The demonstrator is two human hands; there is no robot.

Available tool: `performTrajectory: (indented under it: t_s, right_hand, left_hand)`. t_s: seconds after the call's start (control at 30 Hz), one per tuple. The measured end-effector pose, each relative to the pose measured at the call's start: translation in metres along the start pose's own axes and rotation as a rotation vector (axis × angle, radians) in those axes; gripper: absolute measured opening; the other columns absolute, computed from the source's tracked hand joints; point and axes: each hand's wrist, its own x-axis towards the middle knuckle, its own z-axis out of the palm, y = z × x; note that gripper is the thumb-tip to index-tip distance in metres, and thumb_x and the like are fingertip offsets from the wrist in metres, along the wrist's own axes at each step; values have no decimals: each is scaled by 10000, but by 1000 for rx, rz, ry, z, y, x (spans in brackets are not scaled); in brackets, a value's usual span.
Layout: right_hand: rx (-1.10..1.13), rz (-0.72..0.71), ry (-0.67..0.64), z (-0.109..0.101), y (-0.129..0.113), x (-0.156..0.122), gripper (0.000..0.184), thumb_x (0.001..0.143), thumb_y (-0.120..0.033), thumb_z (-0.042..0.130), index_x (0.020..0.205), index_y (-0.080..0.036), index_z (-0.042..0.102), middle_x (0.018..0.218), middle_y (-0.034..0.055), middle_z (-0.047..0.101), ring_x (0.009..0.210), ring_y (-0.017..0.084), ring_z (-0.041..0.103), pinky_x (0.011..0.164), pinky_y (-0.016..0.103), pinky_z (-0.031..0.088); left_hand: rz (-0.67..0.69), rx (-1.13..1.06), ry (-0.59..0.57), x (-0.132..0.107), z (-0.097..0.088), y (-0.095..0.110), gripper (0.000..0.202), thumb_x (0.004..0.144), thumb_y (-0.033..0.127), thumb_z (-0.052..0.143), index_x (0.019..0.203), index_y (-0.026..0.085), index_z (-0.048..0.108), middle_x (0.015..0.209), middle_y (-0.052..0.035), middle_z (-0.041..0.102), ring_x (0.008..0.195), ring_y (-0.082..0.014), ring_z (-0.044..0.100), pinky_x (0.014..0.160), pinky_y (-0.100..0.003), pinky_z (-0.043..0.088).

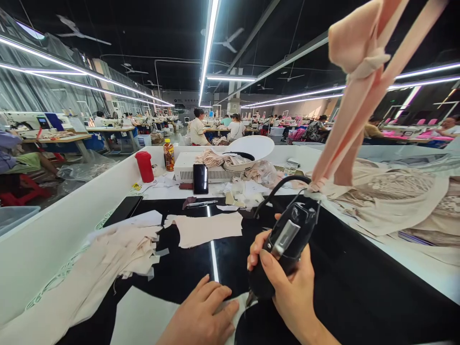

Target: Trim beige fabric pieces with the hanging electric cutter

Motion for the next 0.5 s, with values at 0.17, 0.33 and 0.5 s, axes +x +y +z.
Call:
performTrajectory:
  t_s: [0.17, 0.33, 0.5]
  right_hand:
    - [-14, -54, 43, -9, -1, 6, 209, 1003, -243, 751, 1104, -306, 580, 902, -27, 690, 644, 136, 671, 594, 282, 617]
    - [-26, -53, 19, -12, 1, 4, 237, 1000, -249, 755, 1147, -316, 582, 896, -26, 689, 639, 140, 676, 588, 282, 612]
    - [-47, -55, 29, -7, -1, 3, 228, 999, -231, 744, 1120, -314, 570, 889, -28, 688, 619, 131, 671, 571, 262, 605]
  left_hand:
    - [-18, -27, 33, 2, 1, 2, 284, 1138, 345, 460, 1094, 232, 717, 1047, -5, 746, 964, -134, 700, 1089, -286, 534]
    - [-15, 7, 72, 8, 0, 3, 451, 1176, 359, 304, 1046, 239, 719, 1007, 15, 753, 918, -124, 715, 1055, -266, 547]
    - [19, 73, 59, 15, -10, 3, 422, 1169, 305, 315, 1066, 212, 714, 1001, -1, 768, 927, -134, 739, 997, -266, 586]
